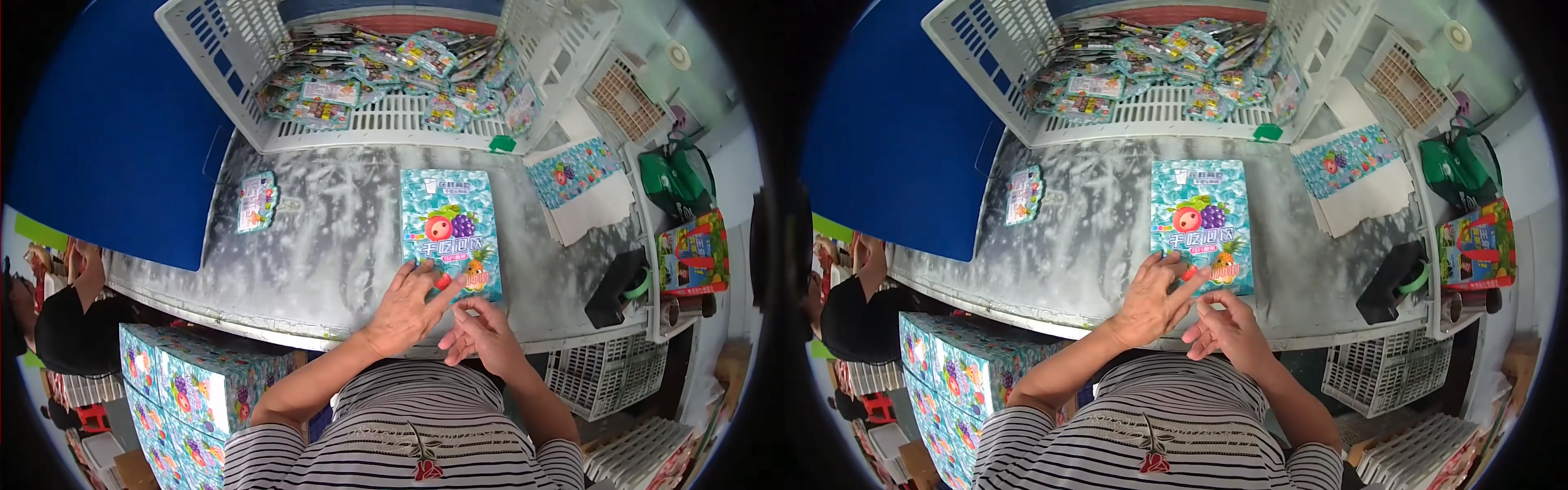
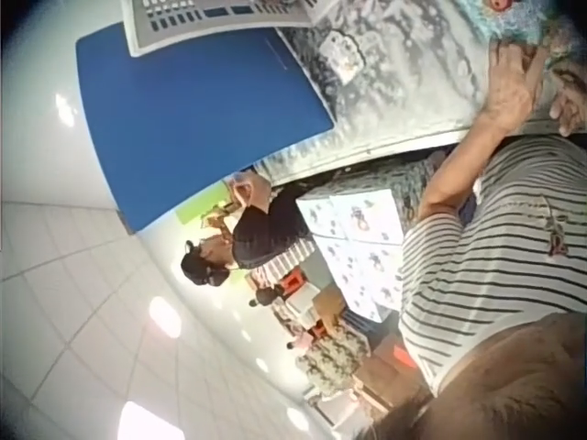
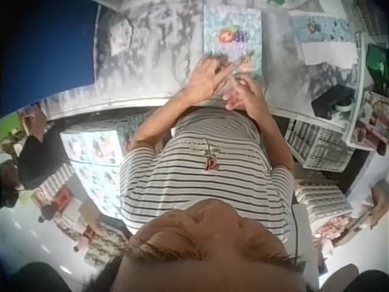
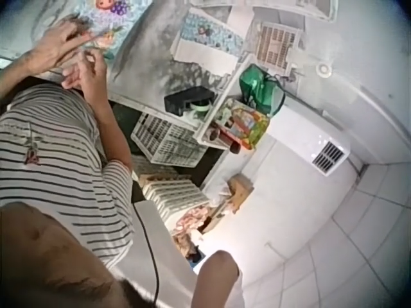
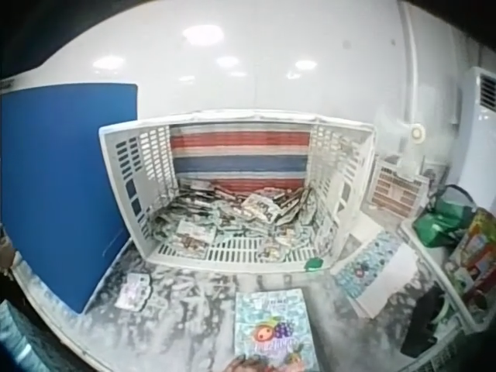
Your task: Packing small product sachets into decorative cardboard boxes and stacking the finished boxes.
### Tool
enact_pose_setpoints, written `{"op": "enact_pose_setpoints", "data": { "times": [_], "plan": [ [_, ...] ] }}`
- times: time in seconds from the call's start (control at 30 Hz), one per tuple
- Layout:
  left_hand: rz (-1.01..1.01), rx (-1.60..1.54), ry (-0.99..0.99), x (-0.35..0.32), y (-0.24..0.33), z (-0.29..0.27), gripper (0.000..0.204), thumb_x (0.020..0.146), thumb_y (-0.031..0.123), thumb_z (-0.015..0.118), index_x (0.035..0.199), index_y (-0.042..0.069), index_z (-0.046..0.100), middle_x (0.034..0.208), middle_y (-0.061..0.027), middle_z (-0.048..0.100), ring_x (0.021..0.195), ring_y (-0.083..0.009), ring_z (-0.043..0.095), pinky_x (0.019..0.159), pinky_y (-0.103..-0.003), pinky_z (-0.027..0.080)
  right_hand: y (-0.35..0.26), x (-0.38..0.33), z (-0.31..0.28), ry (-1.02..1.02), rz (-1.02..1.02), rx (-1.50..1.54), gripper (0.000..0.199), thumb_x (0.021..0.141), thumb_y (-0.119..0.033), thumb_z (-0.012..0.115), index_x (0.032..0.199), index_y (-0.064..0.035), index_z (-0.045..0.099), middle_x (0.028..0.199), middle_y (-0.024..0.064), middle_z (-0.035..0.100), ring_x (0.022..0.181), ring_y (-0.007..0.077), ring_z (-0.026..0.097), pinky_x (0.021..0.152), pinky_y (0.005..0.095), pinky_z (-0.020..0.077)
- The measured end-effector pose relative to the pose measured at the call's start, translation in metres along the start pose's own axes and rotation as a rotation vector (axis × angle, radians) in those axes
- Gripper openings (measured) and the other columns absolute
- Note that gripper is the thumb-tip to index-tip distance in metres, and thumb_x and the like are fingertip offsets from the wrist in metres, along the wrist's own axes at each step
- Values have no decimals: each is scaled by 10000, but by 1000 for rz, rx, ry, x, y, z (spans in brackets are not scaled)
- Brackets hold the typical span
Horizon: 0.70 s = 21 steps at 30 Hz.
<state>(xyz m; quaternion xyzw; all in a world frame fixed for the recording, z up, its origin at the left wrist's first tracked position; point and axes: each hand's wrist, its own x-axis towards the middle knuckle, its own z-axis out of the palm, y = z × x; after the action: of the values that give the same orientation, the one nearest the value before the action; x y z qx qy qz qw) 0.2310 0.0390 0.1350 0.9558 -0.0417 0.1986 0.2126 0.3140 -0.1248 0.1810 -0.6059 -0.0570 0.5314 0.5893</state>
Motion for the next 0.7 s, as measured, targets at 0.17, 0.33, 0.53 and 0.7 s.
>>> {"op": "enact_pose_setpoints", "data": {
  "times": [0.17, 0.33, 0.53, 0.7],
  "plan": [
    [17, -11, -12, 2, 0, 2, 457, 850, 159, 572, 1302, 98, 538, 1133, -143, 513, 1185, -345, 465, 1055, -501, 316, 5, -1, 1, 22, 27, -2, 302, 983, -266, 503, 1106, 7, 466, 736, 168, 645, 526, 215, 645, 497, 300, 546],
    [19, 42, -34, -2, -8, 5, 486, 826, 177, 640, 1303, 136, 561, 1139, -127, 494, 1182, -338, 453, 1054, -517, 321, 23, 9, 2, 87, 15, 39, 297, 966, -255, 542, 1073, 21, 518, 719, 150, 638, 507, 190, 628, 495, 287, 540],
    [25, 20, -58, 2, -5, 0, 517, 813, 237, 661, 1305, 121, 555, 1135, -140, 495, 1185, -357, 450, 1056, -531, 311, 50, 34, -2, 179, -152, 147, 201, 942, -176, 588, 1008, 13, 601, 739, 108, 640, 518, 151, 617, 487, 259, 535],
    [8, -7, -40, -1, -1, 2, 530, 830, 261, 624, 1317, 78, 527, 1179, -162, 495, 1197, -360, 443, 1066, -514, 288, 64, 40, -1, 279, -235, 116, 229, 896, -165, 650, 967, 49, 613, 782, 82, 643, 602, 121, 630, 487, 256, 559]
  ]
}}
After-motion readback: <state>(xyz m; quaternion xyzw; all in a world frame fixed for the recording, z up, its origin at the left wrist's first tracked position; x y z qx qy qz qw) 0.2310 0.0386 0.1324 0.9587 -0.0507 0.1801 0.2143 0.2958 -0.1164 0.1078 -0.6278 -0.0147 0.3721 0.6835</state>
